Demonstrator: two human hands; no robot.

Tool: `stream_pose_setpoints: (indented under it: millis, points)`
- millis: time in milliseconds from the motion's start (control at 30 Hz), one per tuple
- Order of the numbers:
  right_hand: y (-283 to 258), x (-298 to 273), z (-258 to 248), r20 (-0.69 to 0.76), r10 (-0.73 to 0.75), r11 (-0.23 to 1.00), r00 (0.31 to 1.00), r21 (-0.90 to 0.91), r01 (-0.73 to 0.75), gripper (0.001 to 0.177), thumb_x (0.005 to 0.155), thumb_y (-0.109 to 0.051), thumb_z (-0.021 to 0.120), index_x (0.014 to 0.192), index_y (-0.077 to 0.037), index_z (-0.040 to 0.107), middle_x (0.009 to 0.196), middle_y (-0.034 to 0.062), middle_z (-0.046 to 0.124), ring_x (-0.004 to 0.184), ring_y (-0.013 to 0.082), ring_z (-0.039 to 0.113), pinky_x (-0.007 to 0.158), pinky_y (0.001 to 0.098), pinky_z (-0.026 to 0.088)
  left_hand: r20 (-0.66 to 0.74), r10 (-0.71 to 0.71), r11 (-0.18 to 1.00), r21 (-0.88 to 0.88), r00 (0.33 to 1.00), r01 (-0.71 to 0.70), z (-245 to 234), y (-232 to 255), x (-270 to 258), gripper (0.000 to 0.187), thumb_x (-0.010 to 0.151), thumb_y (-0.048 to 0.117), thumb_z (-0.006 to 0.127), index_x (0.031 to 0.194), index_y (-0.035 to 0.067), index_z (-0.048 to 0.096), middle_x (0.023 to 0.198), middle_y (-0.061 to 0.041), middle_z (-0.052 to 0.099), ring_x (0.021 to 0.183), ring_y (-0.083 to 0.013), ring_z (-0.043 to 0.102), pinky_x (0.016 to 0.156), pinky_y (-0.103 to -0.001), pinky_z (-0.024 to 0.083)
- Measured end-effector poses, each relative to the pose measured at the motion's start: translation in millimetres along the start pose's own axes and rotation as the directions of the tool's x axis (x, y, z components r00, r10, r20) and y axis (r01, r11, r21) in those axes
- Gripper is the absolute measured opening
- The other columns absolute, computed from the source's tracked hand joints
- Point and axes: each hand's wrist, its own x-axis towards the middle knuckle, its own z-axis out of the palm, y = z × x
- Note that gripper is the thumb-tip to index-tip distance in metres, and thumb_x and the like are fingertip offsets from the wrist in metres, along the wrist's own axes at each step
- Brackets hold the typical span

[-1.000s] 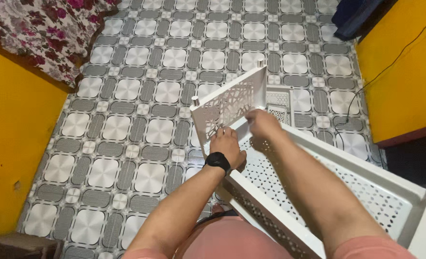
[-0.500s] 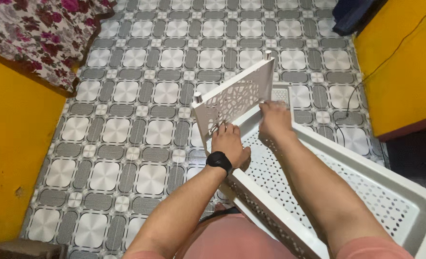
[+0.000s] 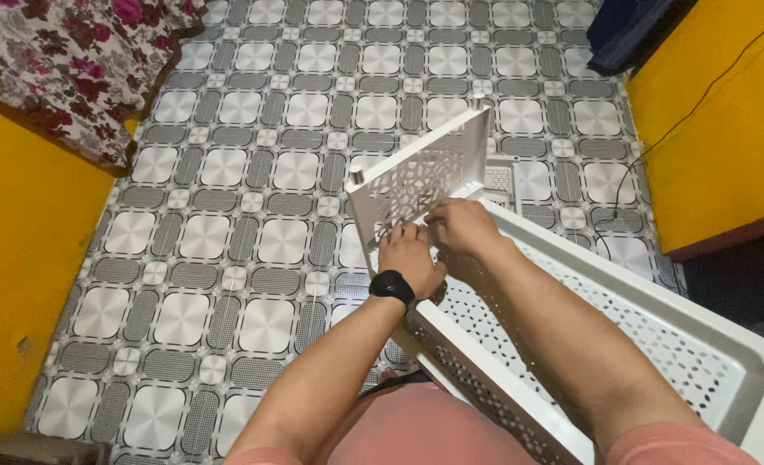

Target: The person assembles a white plastic storage basket by snapping together side panels and a base. They repeatedly attach and detach panels to align them, then secure the final side to complete the basket.

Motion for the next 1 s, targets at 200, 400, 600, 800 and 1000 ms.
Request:
stream_pose_setpoints:
  millis: [200,400,600,800,1000]
  points:
    - [-6,5,3,-0.037,0.0,0.999,0.999,-0.037,-0.001,0.027,0.08,-0.015,0.064,0.101,-0.017,0.081,0.106,0.0079,0.074,0.102,0.0322,0.069,0.092,0.0429,0.055,-0.034,0.016,1.0,-0.007,0.999,-0.017,9,-6,0,0.067,0.077,0.035,0.07,0.132,-0.001,0.058,0.133,-0.014,0.057,0.127,-0.0332,0.048,0.107,-0.05,0.038]
    - [-10,4,4,0.127,0.079,0.996,0.989,-0.061,-0.071,0.037,0.073,-0.014,0.064,0.107,-0.018,0.079,0.114,0.0081,0.072,0.104,0.032,0.068,0.092,0.0427,0.055,-0.084,-0.003,0.987,-0.158,0.996,-0.01,30,-20,5,0.059,0.078,0.037,0.068,0.124,-0.001,0.062,0.129,-0.019,0.063,0.127,-0.0369,0.055,0.113,-0.048,0.041]
    - [-27,6,-25,0.264,0.089,0.996,0.96,-0.014,-0.089,0.045,0.074,-0.013,0.062,0.115,-0.022,0.078,0.119,0.0063,0.07,0.105,0.0323,0.067,0.093,0.0445,0.053,-0.352,0.262,0.917,-0.2,0.899,-0.346,20,-39,-35,0.04,0.084,0.045,0.071,0.072,0.006,0.075,0.113,-0.019,0.071,0.125,-0.0414,0.055,0.113,-0.061,0.031]
    - [-57,3,-45,0.21,0.105,0.994,0.972,-0.003,-0.107,0.04,0.082,-0.018,0.062,0.118,-0.024,0.078,0.117,0.0096,0.073,0.106,0.0342,0.069,0.096,0.0458,0.053,-0.322,0.342,0.854,-0.285,0.883,-0.435,1,-45,-43,0.048,0.083,0.051,0.066,0.064,0.008,0.067,0.09,-0.008,0.073,0.104,-0.027,0.066,0.115,-0.059,0.033]
    - [-48,16,-29,0.348,0.053,0.996,0.936,-0.087,-0.024,0.041,0.077,-0.016,0.065,0.116,-0.02,0.077,0.11,0.0123,0.074,0.101,0.0346,0.07,0.09,0.0453,0.055,-0.08,0.386,0.897,-0.202,0.919,-0.394,-7,-51,-39,0.049,0.085,0.056,0.062,0.072,0.009,0.068,0.078,-0.007,0.066,0.094,-0.0285,0.066,0.121,-0.063,0.028]
